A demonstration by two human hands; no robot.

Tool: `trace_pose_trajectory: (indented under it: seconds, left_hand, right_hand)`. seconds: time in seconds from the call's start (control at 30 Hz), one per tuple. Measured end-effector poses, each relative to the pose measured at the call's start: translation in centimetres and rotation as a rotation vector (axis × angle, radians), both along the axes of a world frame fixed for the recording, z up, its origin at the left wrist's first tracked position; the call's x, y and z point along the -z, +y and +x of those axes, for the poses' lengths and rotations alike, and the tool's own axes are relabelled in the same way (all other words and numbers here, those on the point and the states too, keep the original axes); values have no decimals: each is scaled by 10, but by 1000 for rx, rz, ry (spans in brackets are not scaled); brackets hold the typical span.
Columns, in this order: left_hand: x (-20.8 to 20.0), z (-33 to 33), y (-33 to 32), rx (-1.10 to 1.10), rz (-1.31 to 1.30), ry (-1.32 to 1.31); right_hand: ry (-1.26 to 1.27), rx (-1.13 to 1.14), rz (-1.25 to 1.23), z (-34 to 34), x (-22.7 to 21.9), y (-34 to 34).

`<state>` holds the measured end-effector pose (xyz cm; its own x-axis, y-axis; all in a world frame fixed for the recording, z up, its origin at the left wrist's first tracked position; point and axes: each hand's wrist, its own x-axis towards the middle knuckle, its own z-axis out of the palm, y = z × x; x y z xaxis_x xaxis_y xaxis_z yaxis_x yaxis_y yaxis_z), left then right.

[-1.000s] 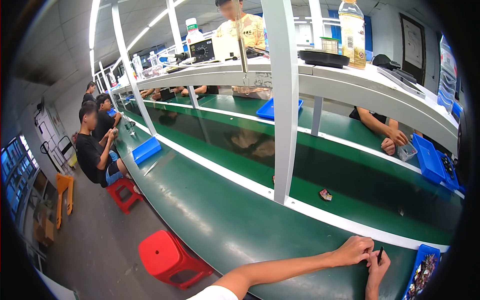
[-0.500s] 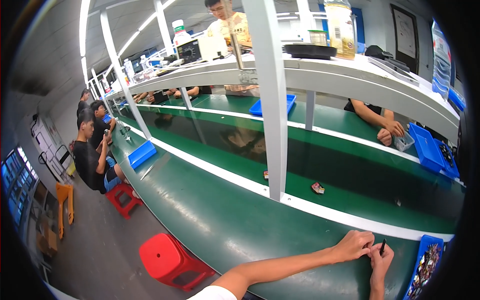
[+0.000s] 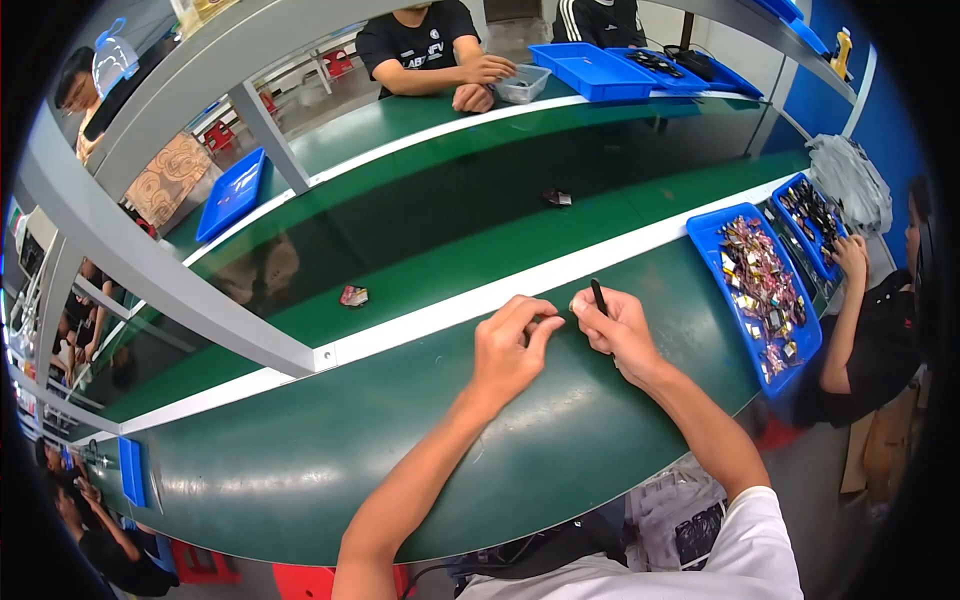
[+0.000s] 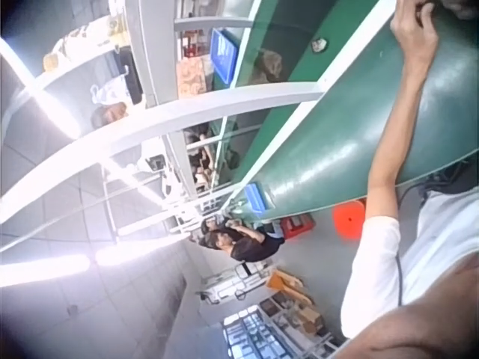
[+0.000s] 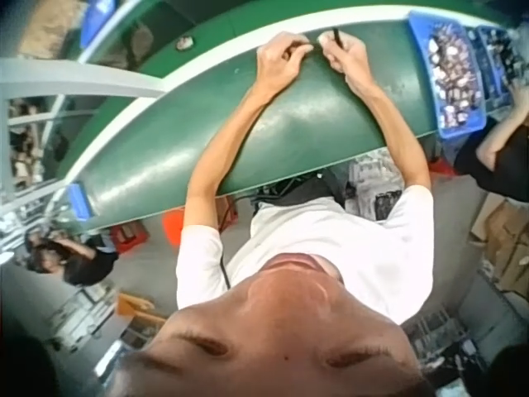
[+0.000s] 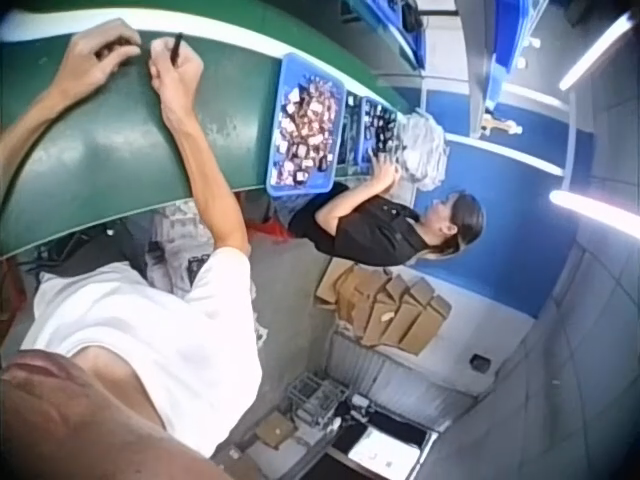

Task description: Assembling small electronic components and circuit boards at a factory workstation.

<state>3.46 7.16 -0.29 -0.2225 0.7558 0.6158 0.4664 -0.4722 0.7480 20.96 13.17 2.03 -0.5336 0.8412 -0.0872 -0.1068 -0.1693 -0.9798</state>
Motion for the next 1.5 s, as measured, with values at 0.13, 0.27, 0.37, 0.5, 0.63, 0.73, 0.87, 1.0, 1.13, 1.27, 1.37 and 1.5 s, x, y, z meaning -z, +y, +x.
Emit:
trace_pose_trajectory:
  seconds: [0.13, 0.27, 0.37, 0.5, 0.63, 0.73, 0.87, 1.0, 1.13, 1.27, 1.37, 1.5]
  left_hand:
    - [0, 1, -6, -19, 48, 51]
    - [-3, 0, -8, -47, 109, 113]
    - [-1, -1, -6, -21, 169, 156]
    - [0, -2, -4, -42, 185, 219]
    - [-1, -3, -5, -85, 174, 300]
    - [-1, -2, -4, -132, 221, 365]
    - [-1, 0, -5, -173, 226, 406]
    - [-2, -1, -7, -240, 175, 455]
    - [-1, 0, -6, -262, 183, 479]
    - [0, -1, -6, -245, 174, 460]
    - [0, 0, -7, -229, 170, 452]
    - [0, -1, -7, -193, 187, 450]
  right_hand:
    - [5, -19, -1, 0, 0, -6]
    - [-59, -43, 76, -4, 3, -10]
    - [-84, -39, 144, -7, 4, -10]
    - [-81, -17, 168, -9, 2, -9]
    - [-98, -10, 143, -8, 0, -8]
    - [-80, -11, 145, -7, 0, -9]
    - [-93, 8, 74, -6, -4, -11]
    - [-82, -2, 94, -9, -6, -12]
    - [-70, 1, 90, -9, -4, -12]
    - [-90, -4, 85, -9, -6, -13]
    - [-82, 7, 79, -10, -6, -14]
    - [-96, 2, 92, -8, -5, -12]
